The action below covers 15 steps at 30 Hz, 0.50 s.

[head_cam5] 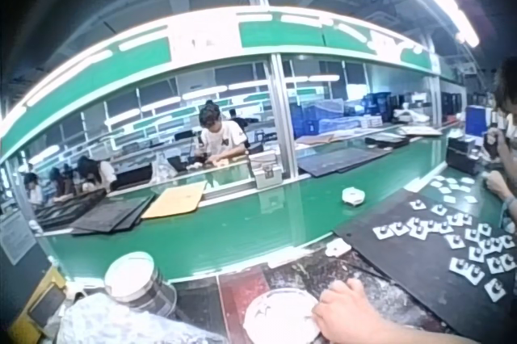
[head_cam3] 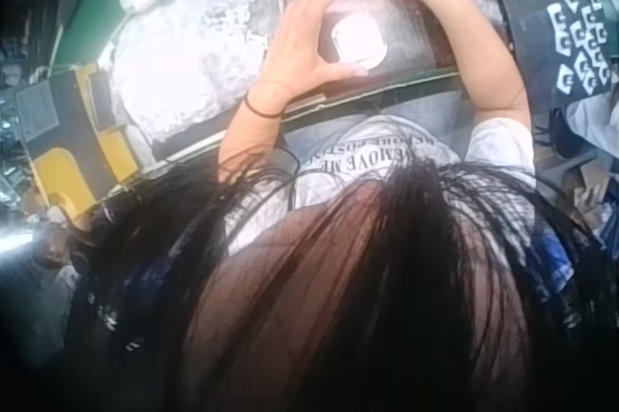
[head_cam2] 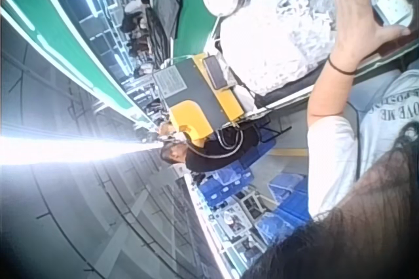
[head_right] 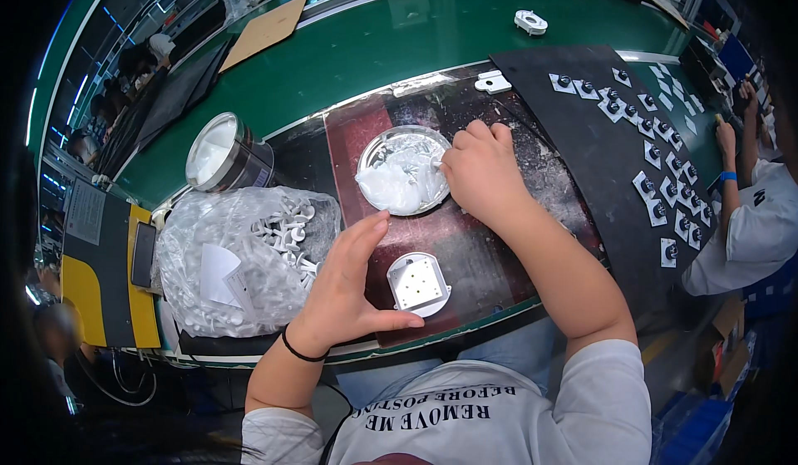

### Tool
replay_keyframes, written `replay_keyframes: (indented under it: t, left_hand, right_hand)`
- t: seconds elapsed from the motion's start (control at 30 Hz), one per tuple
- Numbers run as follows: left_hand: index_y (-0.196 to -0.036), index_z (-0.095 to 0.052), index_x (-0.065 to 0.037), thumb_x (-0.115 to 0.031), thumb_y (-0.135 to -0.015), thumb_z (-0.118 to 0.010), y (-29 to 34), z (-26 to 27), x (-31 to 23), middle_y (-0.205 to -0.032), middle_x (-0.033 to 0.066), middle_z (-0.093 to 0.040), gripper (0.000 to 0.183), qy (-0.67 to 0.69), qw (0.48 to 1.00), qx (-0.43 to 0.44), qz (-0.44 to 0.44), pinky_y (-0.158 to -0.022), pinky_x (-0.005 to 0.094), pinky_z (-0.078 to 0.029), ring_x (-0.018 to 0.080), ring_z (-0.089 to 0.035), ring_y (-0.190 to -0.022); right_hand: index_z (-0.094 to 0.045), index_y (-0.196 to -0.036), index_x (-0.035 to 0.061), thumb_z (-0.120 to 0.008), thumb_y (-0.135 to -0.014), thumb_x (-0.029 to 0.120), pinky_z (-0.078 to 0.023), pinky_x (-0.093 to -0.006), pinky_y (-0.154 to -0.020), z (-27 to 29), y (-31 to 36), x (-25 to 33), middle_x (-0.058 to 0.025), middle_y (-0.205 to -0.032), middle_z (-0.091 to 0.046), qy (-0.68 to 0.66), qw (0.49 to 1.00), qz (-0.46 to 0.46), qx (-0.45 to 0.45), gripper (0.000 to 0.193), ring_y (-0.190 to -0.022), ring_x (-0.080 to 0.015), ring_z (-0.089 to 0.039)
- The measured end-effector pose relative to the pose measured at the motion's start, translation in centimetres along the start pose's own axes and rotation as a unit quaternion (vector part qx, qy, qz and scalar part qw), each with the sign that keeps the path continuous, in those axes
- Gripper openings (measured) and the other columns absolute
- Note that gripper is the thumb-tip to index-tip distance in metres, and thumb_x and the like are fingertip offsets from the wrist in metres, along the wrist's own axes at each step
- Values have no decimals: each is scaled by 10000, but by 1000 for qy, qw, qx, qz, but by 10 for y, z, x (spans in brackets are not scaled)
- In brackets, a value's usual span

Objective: The person repeatedly picks small white plastic pieces from a bag, dips them into a white paste, and inserts them into a white circular base. They then place the assembled units onto a black mat on the table.

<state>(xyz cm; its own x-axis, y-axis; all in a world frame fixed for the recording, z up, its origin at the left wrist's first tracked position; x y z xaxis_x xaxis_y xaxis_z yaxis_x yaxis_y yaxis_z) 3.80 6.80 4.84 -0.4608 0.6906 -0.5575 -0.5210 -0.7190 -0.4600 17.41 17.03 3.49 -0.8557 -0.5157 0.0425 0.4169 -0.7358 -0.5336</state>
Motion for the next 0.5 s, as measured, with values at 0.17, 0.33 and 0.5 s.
replay_keyframes:
  t: [0.17,0.33,0.5]
  left_hand:
    - [-1353,-334,-31,-456,-586,-818,0,0,0,-1346,191,-404,1002,-3,1000,1,0,-974,453,-371,374,-455,-1169]
    - [-1355,-326,-34,-454,-575,-823,0,0,1,-1349,192,-402,1016,-6,1000,4,4,-977,457,-368,375,-453,-1169]
    - [-1402,-243,-73,-455,-523,-864,1,-3,4,-1365,200,-397,1142,-9,1000,18,9,-1005,457,-344,390,-426,-1211]
  right_hand:
    - [-682,-718,88,-666,-742,155,-338,-389,-819,1,1,2,-18,-735,-550,8,1000,7,-8,73,-858,-209,-509]
    - [-675,-696,84,-653,-743,161,-342,-372,-810,-1,1,3,-15,-749,-557,6,1000,6,1,93,-869,-205,-504]
    - [-667,-698,71,-651,-751,152,-351,-371,-792,0,1,4,-24,-748,-554,5,1000,12,0,97,-852,-213,-506]
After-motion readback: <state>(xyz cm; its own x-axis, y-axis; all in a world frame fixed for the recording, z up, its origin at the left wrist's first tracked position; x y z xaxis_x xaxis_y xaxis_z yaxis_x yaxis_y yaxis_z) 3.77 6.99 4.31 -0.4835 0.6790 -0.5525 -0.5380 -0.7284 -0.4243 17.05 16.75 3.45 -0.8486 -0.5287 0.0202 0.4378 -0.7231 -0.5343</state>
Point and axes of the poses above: each hand's wrist, its own y-axis away from the middle knuckle, its own z-axis out of the back of the hand, x = y × z, the point moved 9 cm from there along -y, towards the middle knuckle
